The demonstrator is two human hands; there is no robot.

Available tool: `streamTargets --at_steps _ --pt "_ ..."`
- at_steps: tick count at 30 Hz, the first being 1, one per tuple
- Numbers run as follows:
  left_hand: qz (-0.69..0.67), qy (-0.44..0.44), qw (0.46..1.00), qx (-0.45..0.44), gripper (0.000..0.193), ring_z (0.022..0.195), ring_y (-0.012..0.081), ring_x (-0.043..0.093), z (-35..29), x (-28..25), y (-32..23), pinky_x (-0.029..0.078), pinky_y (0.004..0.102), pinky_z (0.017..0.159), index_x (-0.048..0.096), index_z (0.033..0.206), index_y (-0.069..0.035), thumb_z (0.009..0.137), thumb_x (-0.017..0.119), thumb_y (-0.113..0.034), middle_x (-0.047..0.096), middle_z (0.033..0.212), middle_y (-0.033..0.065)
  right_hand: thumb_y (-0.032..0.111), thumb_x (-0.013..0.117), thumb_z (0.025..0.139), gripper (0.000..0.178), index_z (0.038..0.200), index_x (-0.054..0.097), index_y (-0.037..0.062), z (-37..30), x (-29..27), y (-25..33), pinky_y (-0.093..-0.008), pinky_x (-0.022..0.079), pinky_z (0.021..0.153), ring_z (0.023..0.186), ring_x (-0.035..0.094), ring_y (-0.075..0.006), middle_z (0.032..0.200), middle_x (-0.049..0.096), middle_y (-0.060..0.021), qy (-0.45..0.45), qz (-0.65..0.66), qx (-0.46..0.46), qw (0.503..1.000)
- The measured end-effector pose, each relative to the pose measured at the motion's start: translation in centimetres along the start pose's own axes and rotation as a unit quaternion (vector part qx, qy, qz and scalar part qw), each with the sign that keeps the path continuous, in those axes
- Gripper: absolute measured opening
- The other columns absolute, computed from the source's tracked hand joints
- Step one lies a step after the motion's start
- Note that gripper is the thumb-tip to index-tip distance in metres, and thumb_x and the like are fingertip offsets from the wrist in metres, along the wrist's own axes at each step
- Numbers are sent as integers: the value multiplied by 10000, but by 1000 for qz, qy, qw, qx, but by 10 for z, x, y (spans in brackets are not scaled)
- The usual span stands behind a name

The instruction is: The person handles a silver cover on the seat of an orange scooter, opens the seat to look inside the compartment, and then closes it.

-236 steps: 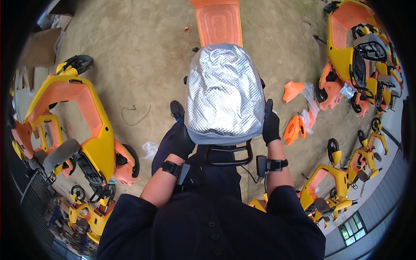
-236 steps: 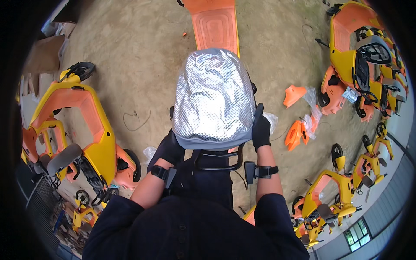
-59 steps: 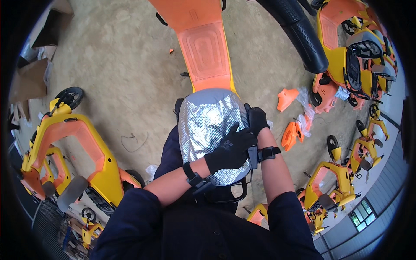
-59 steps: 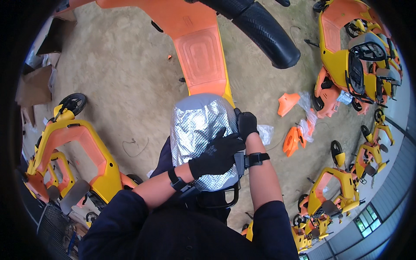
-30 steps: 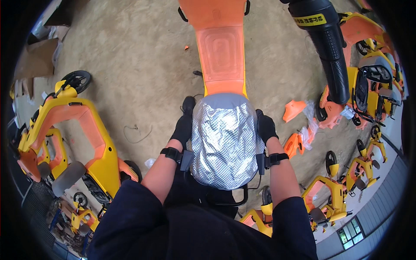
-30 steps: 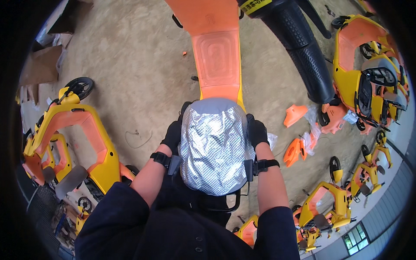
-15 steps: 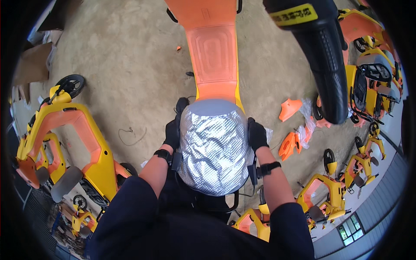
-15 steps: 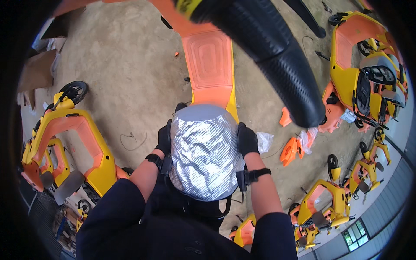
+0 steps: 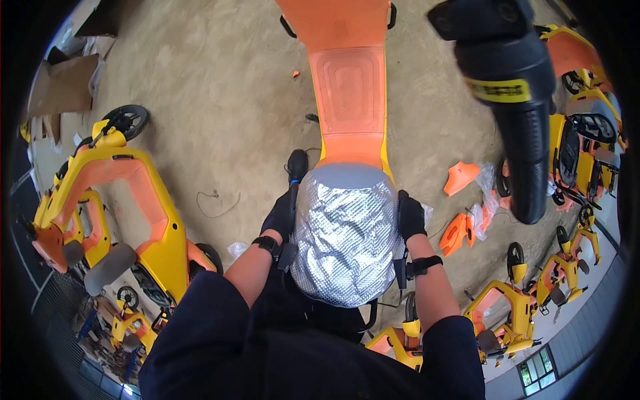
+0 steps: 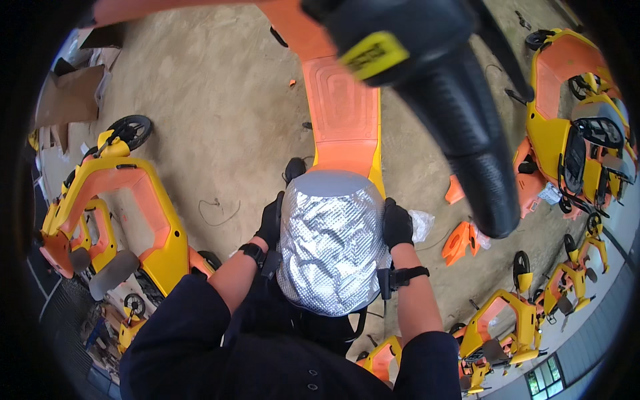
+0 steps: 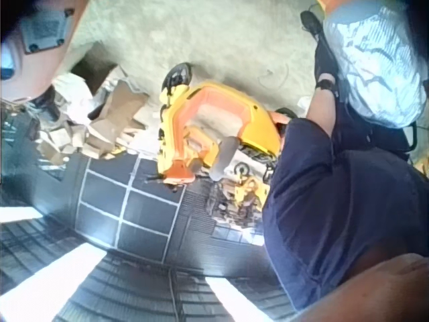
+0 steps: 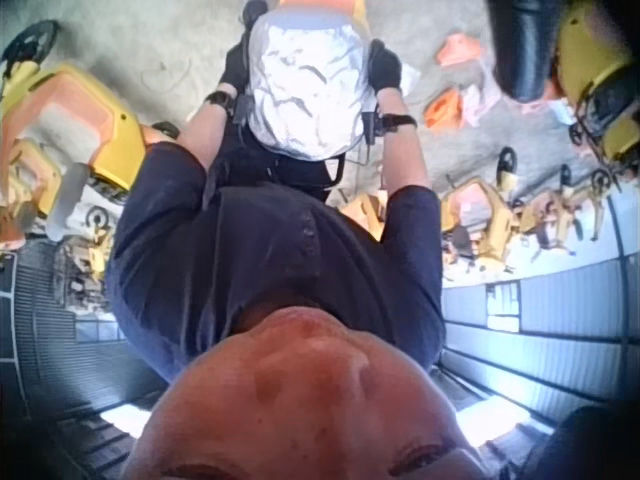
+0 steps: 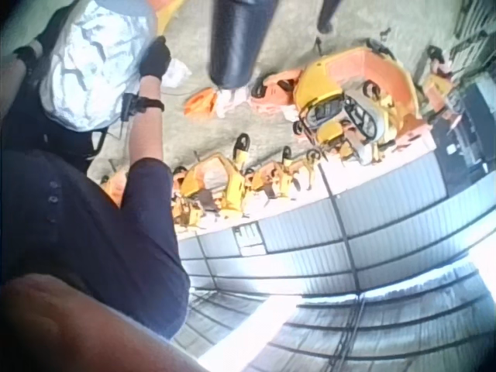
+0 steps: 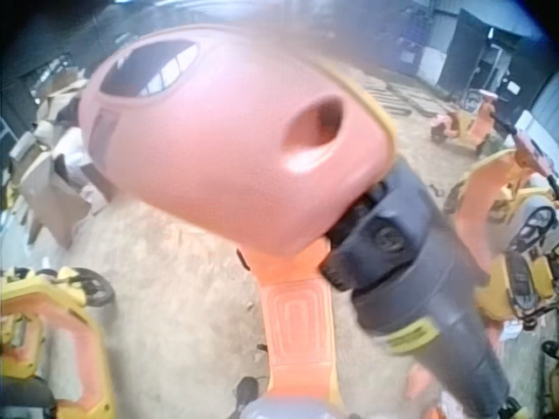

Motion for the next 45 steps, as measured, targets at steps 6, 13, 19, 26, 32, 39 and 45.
streamTargets --at_steps 6,13,19,26,32,39,45 --pt "13 -50 999 -4 424 779 248 569 5 -4 13 423 315 694 539 932 16 901 336 -354 603 855 176 183 377 839 197 932 478 42 0 -3 -3 -429 434 585 681 562 -348 717 570 -188 -14 58 -5 998" --pt "-31 -108 993 -19 479 617 154 511 1 -4 16 408 292 589 575 766 14 886 373 -404 590 696 83 322 363 868 392 755 569 9 2 -12 2 -412 416 656 754 556 -353 726 577 -204 -34 25 3 999" --pt "-78 -129 984 -91 492 596 110 480 -2 -3 35 383 297 542 555 685 2 872 397 -425 555 633 31 298 298 887 353 862 522 26 13 -22 3 -444 432 682 754 553 -364 779 583 -191 15 86 52 995" --pt "-147 -79 975 -148 450 710 119 533 2 4 54 421 260 649 591 872 9 893 368 -381 609 787 56 286 245 895 347 901 497 48 14 1 5 -450 438 673 746 561 -364 775 581 -197 29 4 -29 999" --pt "-357 205 891 -192 453 1025 162 476 -4 26 -30 338 272 905 463 1173 -31 908 300 -361 515 1139 106 404 246 887 513 852 568 6 8 5 -25 -430 398 725 818 538 -373 817 579 -227 53 166 131 976" --pt "74 30 997 7 518 801 355 561 23 8 24 428 389 677 227 1319 -142 861 348 -352 557 869 285 337 228 900 461 880 550 8 15 -8 -2 -436 408 719 791 545 -371 811 583 -215 23 41 37 998" --pt "82 8 994 76 482 759 360 565 21 14 42 443 392 643 132 1334 -200 880 287 -245 552 872 284 281 259 897 366 906 520 25 10 -17 9 -442 443 669 739 563 -359 772 580 -205 45 18 33 998"
Point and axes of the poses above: each hand's wrist, its own z-axis towards the middle knuckle, its own x-axis out of the palm, y = z × x, the point moved 9 cm from there along z, towards the middle knuckle
